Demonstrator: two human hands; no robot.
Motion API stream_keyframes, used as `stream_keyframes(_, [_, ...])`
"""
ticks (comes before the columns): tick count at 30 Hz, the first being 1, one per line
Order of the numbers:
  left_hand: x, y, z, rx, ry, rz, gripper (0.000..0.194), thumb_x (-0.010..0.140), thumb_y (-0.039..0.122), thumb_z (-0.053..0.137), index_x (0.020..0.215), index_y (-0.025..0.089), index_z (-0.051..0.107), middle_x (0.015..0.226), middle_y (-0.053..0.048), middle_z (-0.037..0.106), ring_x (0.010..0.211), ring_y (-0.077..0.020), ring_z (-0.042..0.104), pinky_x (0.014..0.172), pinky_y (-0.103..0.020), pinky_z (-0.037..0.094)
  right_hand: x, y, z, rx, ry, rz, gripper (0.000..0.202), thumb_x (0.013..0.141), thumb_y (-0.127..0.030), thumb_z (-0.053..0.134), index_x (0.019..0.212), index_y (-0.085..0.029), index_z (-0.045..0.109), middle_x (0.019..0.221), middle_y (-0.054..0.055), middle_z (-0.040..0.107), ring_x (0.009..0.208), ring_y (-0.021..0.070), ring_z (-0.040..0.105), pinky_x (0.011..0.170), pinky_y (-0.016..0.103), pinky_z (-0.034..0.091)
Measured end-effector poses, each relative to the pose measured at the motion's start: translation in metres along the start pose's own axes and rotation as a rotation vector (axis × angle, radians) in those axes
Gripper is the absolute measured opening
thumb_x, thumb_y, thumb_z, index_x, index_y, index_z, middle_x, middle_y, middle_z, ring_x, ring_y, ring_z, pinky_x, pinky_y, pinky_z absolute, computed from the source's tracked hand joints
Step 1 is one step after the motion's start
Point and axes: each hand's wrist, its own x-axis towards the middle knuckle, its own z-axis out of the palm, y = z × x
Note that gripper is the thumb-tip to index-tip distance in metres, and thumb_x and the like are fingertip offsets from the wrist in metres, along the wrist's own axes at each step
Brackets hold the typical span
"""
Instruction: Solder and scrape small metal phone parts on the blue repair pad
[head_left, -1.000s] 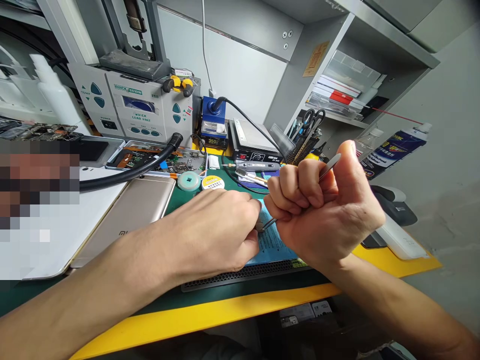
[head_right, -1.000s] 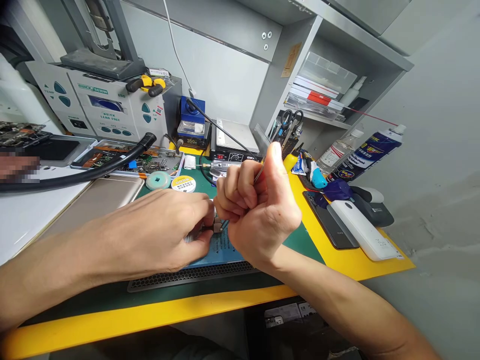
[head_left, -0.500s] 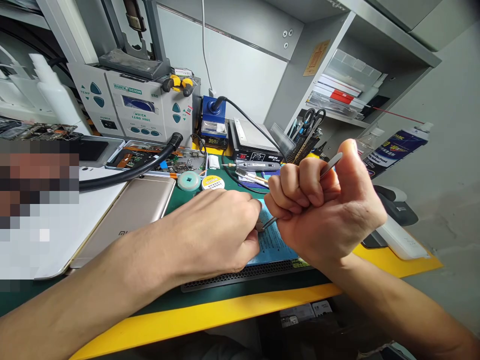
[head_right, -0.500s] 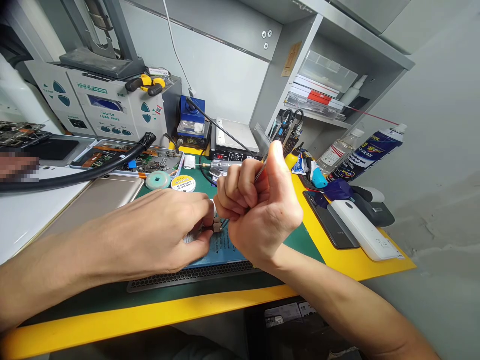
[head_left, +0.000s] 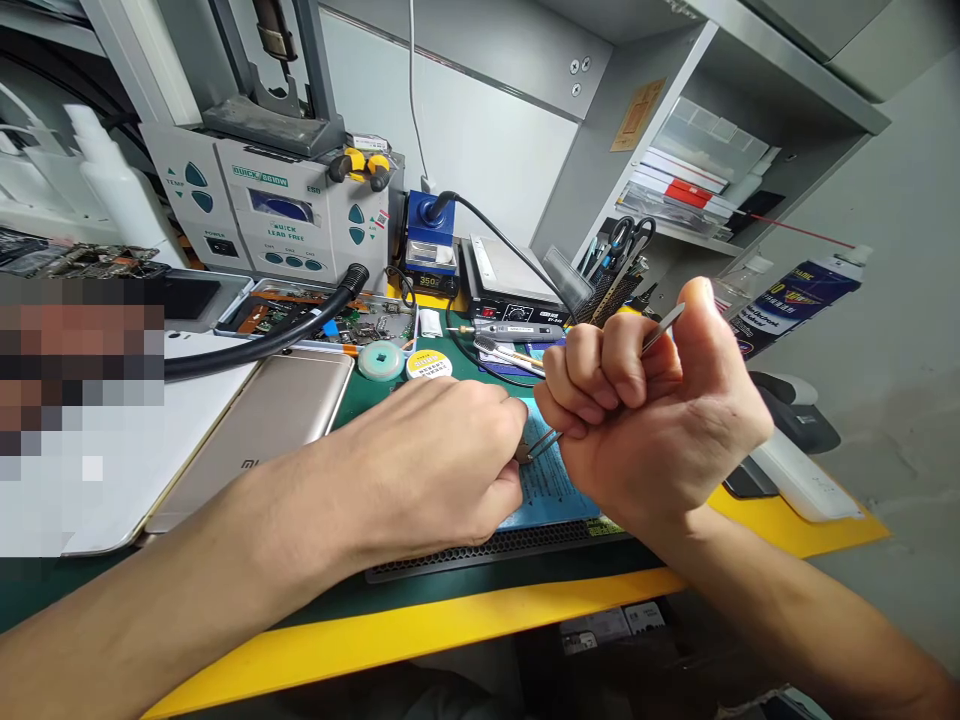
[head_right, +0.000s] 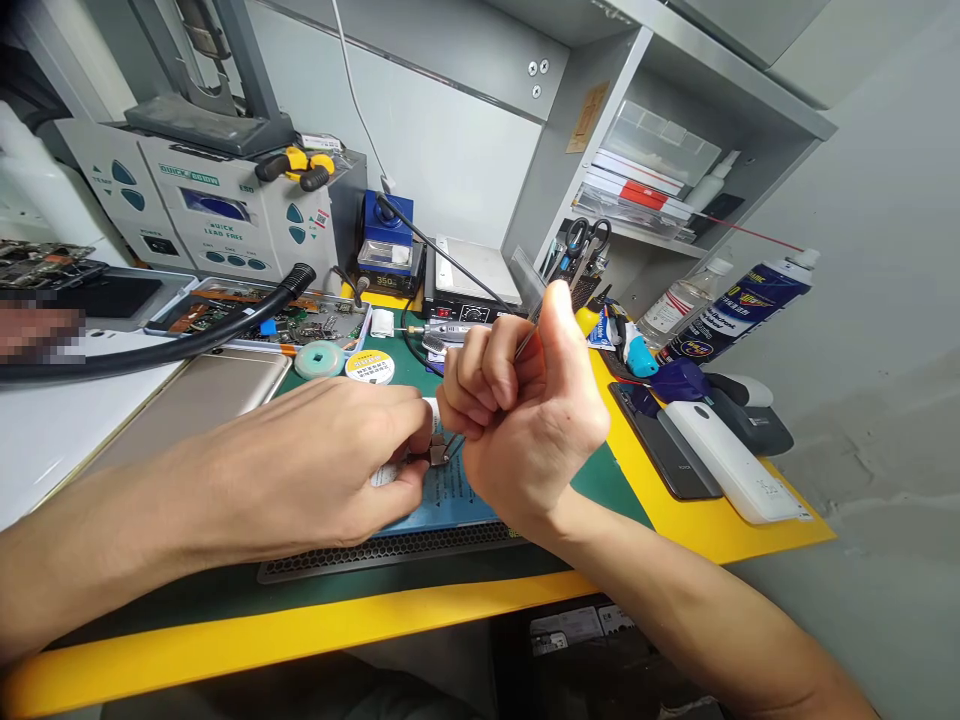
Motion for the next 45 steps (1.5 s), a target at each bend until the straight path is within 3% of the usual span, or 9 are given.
stream_keyframes(7, [-0.002, -0.001, 0.002, -0.004, 0.035, 0.010, 0.016, 0.080, 0.024, 0.053, 0.065, 0.024, 0.050, 0.058, 0.002, 0.060, 0.051, -0.0191, 0.056, 0.047, -0.032, 0.026, -0.002, 0.002, -0.001, -0.020, -0.026, -0.066, 0.066, 0.093, -0.066, 0.039, 0.046, -0.020, 0.031, 0.048, -0.002, 0.024, 0.042, 0.0118, 0.025, 0.039, 0.028, 0.023])
stream_keyframes(15, [0.000, 0.000, -0.001, -0.057, -0.008, -0.023, 0.012, 0.079, 0.025, 0.053, 0.067, 0.025, 0.052, 0.057, 0.004, 0.060, 0.048, -0.0167, 0.054, 0.045, -0.030, 0.025, -0.007, 0.006, 0.000, -0.193, -0.079, -0.153, 0.062, 0.093, -0.067, 0.039, 0.049, -0.022, 0.039, 0.049, -0.003, 0.033, 0.042, 0.0127, 0.033, 0.042, 0.030, 0.031])
stream_keyframes(20, [-0.001, 0.001, -0.002, -0.101, -0.026, -0.026, 0.009, 0.077, 0.021, 0.052, 0.070, 0.025, 0.056, 0.060, 0.004, 0.062, 0.051, -0.0157, 0.057, 0.047, -0.029, 0.028, -0.010, 0.007, -0.003, -0.236, -0.094, -0.170, 0.041, 0.088, -0.039, 0.057, 0.052, -0.023, 0.045, 0.052, -0.002, 0.038, 0.046, 0.0149, 0.041, 0.045, 0.032, 0.036])
stream_keyframes(24, [-0.001, 0.000, -0.002, -0.102, -0.002, -0.032, 0.007, 0.077, 0.021, 0.053, 0.074, 0.024, 0.058, 0.063, 0.003, 0.064, 0.053, -0.0165, 0.060, 0.048, -0.030, 0.029, -0.010, 0.009, -0.013, -0.270, -0.123, -0.248, 0.034, 0.092, -0.025, 0.052, 0.058, -0.021, 0.056, 0.057, 0.000, 0.046, 0.053, 0.0169, 0.050, 0.052, 0.033, 0.042])
stream_keyframes(29, [-0.002, 0.000, -0.001, -0.095, 0.017, -0.018, 0.009, 0.077, 0.019, 0.052, 0.070, 0.023, 0.051, 0.062, 0.003, 0.061, 0.052, -0.0163, 0.057, 0.048, -0.030, 0.029, -0.008, 0.007, -0.032, -0.581, -0.200, -0.394, 0.029, 0.095, -0.019, 0.050, 0.069, -0.018, 0.063, 0.070, 0.004, 0.055, 0.066, 0.0177, 0.051, 0.064, 0.034, 0.042])
stream_keyframes(32, [-0.002, 0.002, -0.004, -0.101, -0.001, -0.005, 0.011, 0.076, 0.016, 0.053, 0.068, 0.023, 0.050, 0.064, 0.003, 0.061, 0.054, -0.0158, 0.056, 0.050, -0.029, 0.030, -0.005, -0.002, -0.039, -0.855, -0.344, -0.426, 0.027, 0.097, -0.024, 0.053, 0.073, -0.018, 0.065, 0.070, 0.002, 0.053, 0.066, 0.0165, 0.049, 0.063, 0.032, 0.039])
stream_keyframes(39, [-0.002, 0.005, -0.008, -0.099, -0.026, -0.036, 0.008, 0.079, 0.018, 0.054, 0.073, 0.022, 0.052, 0.071, 0.000, 0.064, 0.060, -0.0183, 0.060, 0.053, -0.031, 0.034, -0.004, -0.036, -0.046, -1.101, -0.624, -0.060, 0.020, 0.096, -0.026, 0.058, 0.080, -0.018, 0.064, 0.070, 0.000, 0.058, 0.064, 0.0141, 0.051, 0.060, 0.026, 0.042])
stream_keyframes(42, [-0.002, 0.006, -0.009, -0.105, -0.053, -0.048, 0.006, 0.081, 0.020, 0.053, 0.076, 0.022, 0.055, 0.076, -0.001, 0.065, 0.065, -0.0194, 0.061, 0.057, -0.032, 0.039, 0.000, -0.048, -0.053, -1.080, -0.690, 0.111, 0.008, 0.091, -0.026, 0.067, 0.092, -0.019, 0.072, 0.083, 0.003, 0.070, 0.075, 0.0175, 0.062, 0.068, 0.027, 0.050])
stream_keyframes(45, [-0.001, 0.006, -0.009, -0.113, -0.075, -0.077, 0.009, 0.083, 0.020, 0.049, 0.077, 0.022, 0.056, 0.077, 0.000, 0.063, 0.065, -0.0185, 0.059, 0.059, -0.032, 0.041, 0.006, -0.050, -0.065, -0.967, -0.652, 0.330, 0.015, 0.083, -0.027, 0.076, 0.096, -0.019, 0.077, 0.079, 0.004, 0.073, 0.068, 0.0175, 0.066, 0.058, 0.025, 0.055])
